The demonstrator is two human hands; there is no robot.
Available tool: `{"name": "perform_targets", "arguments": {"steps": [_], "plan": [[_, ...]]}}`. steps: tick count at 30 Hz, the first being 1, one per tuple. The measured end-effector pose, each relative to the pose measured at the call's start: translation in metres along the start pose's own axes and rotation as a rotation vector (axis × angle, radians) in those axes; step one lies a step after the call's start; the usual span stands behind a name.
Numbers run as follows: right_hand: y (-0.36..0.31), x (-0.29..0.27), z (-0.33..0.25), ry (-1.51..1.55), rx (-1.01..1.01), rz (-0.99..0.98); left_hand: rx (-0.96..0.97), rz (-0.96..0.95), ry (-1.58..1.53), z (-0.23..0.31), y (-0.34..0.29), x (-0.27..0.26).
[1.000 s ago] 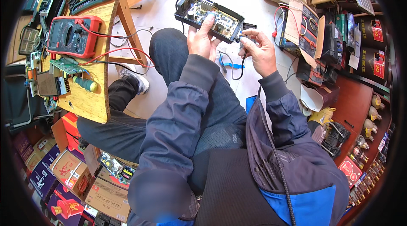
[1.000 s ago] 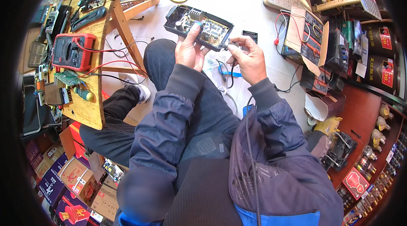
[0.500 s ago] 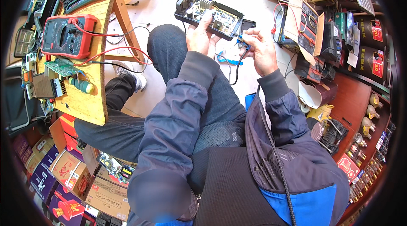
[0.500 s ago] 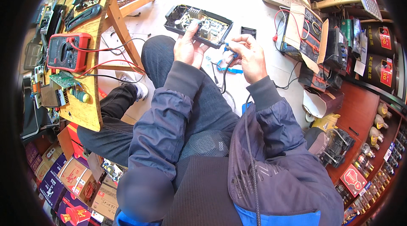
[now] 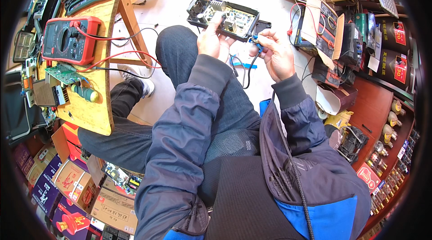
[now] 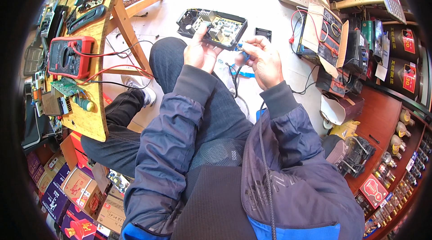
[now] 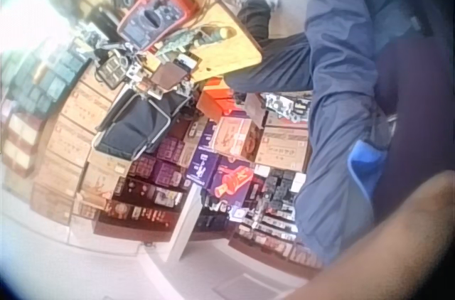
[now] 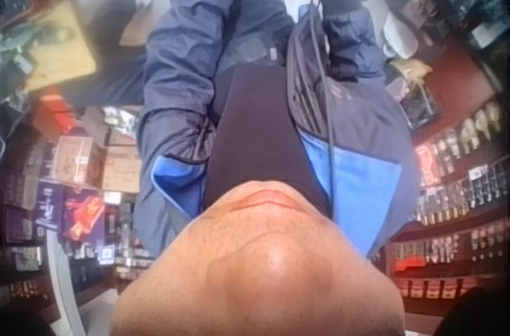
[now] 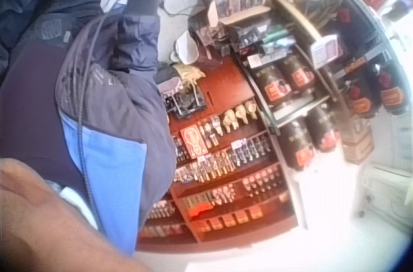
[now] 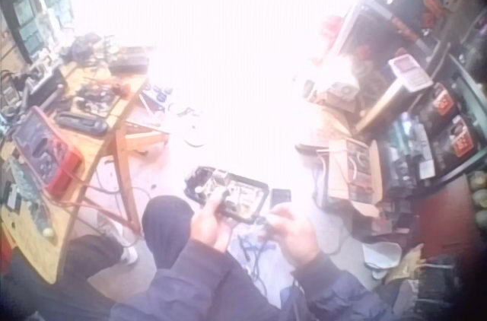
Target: The person uses a screwdriver to remove screws from a black power adapter, opens the casing, and inspects the internal circuit board. They then use a multimeter to test the adapter's plug and internal components.
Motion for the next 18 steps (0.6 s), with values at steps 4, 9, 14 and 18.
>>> {"name": "perform_targets", "arguments": {"steps": [4,9,14,18], "plan": [[0.0,0.001,0.003,0.109,-0.037,-0.057,-0.009,-0.019,-0.035,-0.001,0.0,0.0],[0.001,0.001,0.006,0.211,-0.074,-0.113,-0.039,-0.055,-0.047,-0.001,-0.001,0.004],[0.0,0.011,0.001,0.222,-0.147,-0.143,-0.052,-0.094,-0.042,-0.001,-0.002,0.008],[-0.006,0.018,-0.004,0.143,-0.179,-0.118,-0.054,-0.088,-0.062,-0.003,0.0,0.008]]}}
Point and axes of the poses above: each hand's wrist, its own y-axis towards the middle knuckle, its own x-axis out of the palm, z = x × y, the point moved 3 cm from there along y, towards the middle knuckle, and after that the axes turned 13 degrees about -z, right-handed, at the moved point
